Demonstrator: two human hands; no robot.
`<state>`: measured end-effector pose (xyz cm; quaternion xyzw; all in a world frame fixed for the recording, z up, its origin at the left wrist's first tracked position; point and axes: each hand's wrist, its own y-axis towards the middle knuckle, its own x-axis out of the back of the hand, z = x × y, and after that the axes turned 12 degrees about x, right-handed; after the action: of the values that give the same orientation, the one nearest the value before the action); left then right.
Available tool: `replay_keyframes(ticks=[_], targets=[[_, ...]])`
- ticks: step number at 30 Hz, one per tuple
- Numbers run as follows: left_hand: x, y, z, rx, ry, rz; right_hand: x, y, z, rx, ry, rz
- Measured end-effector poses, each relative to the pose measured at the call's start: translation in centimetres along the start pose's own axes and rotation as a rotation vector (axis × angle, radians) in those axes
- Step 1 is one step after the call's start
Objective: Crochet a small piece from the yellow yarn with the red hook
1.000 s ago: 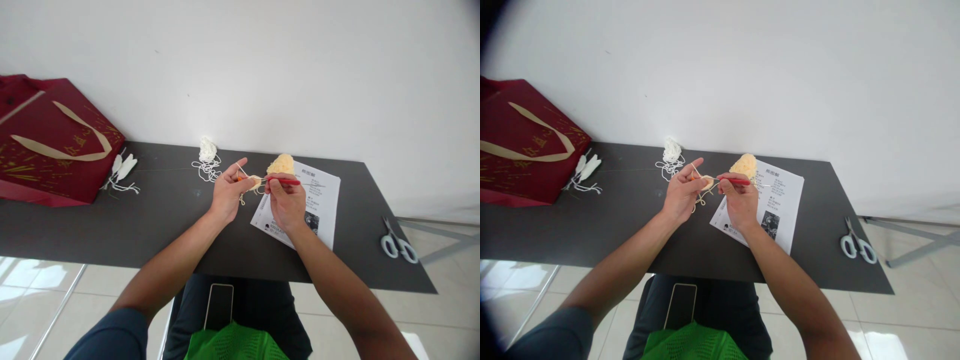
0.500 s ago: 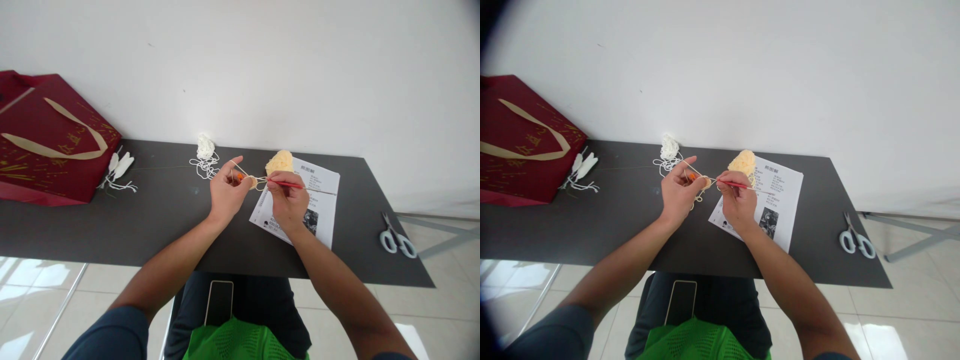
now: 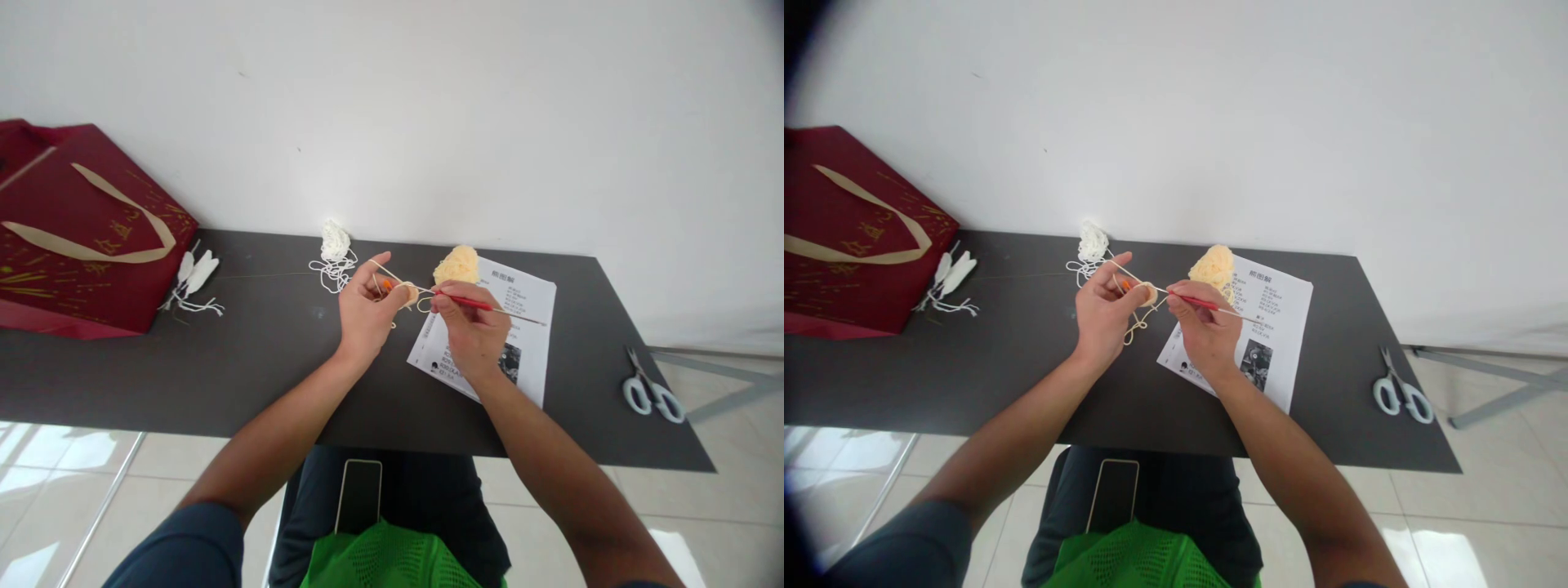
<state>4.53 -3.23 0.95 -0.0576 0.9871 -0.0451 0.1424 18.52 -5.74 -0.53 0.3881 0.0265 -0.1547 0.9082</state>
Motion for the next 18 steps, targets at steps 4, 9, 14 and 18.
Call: replay_keyframes(ticks=[4, 9, 14, 18], targets=[[0.0, 0.3, -0.1, 0.109, -0.196, 0.051, 0.3, -0.2, -0.2, -0.047, 0.002, 0.067], [0.1, 0.3, -0.3, 0.148, -0.295, 0.070, 0.4, -0.5, -0.1, -0.075, -0.056, 0.142], [-0.2, 0.1, -0.4, 0.120, -0.253, -0.011, -0.1, -1.2, 0.0, 0.049, -0.169, 0.141], [-0.3, 0.0, -0.3, 0.085, -0.179, -0.045, -0.4, -1.7, -0.1, -0.010, -0.204, 0.134]])
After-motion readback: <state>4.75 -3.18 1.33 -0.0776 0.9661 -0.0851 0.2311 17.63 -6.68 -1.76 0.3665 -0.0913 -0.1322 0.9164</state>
